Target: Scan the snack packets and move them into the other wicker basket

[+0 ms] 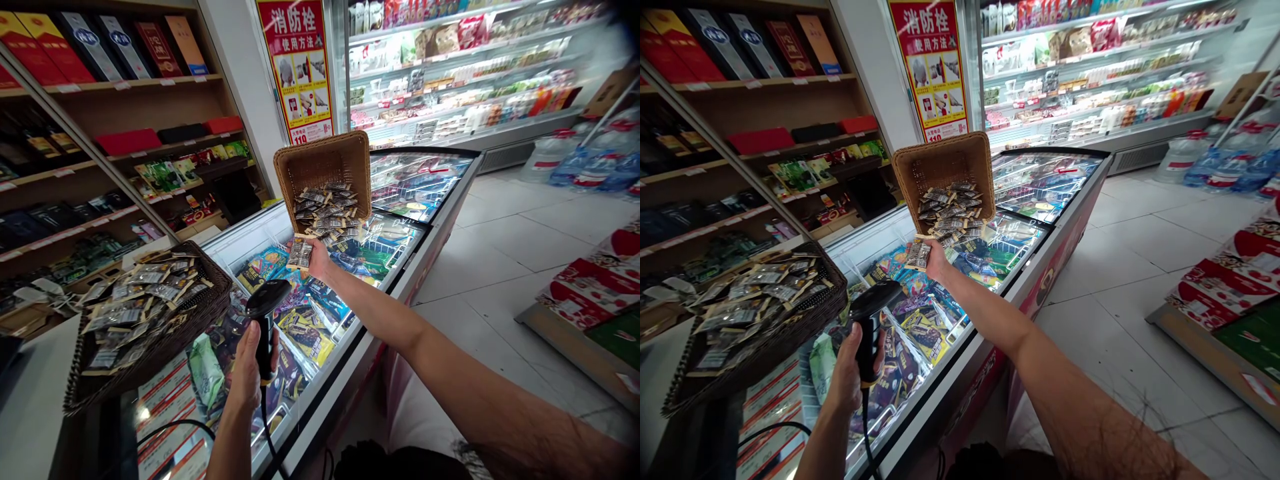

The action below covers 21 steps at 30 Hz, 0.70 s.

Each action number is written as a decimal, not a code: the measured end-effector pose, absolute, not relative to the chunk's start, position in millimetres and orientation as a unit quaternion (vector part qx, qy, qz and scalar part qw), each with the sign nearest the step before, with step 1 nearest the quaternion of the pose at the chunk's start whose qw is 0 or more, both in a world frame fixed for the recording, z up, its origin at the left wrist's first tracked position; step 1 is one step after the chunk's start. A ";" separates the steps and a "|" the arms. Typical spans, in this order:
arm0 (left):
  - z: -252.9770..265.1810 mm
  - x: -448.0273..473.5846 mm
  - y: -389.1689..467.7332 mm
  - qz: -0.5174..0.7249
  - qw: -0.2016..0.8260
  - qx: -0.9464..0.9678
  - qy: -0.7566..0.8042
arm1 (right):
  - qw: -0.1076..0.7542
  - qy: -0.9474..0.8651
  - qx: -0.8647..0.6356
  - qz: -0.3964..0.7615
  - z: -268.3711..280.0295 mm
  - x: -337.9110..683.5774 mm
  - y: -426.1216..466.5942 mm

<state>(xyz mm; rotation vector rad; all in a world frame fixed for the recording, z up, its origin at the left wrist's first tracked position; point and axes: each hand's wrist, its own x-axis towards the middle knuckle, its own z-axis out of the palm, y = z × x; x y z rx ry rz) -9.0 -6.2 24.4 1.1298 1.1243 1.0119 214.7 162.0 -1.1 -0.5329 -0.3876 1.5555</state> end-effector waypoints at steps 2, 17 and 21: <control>25.0 -8.5 -6.5 0.429 0.584 0.490 0.483 | 0.669 -0.165 -0.234 0.686 -0.6 214.2 162.1; 23.1 -11.2 -6.0 0.426 0.584 0.496 0.481 | 0.680 -0.147 -0.230 0.681 2.9 213.4 160.7; 24.6 -10.7 -8.1 0.427 0.590 0.485 0.484 | 0.668 -0.171 -0.227 0.687 3.2 213.9 161.5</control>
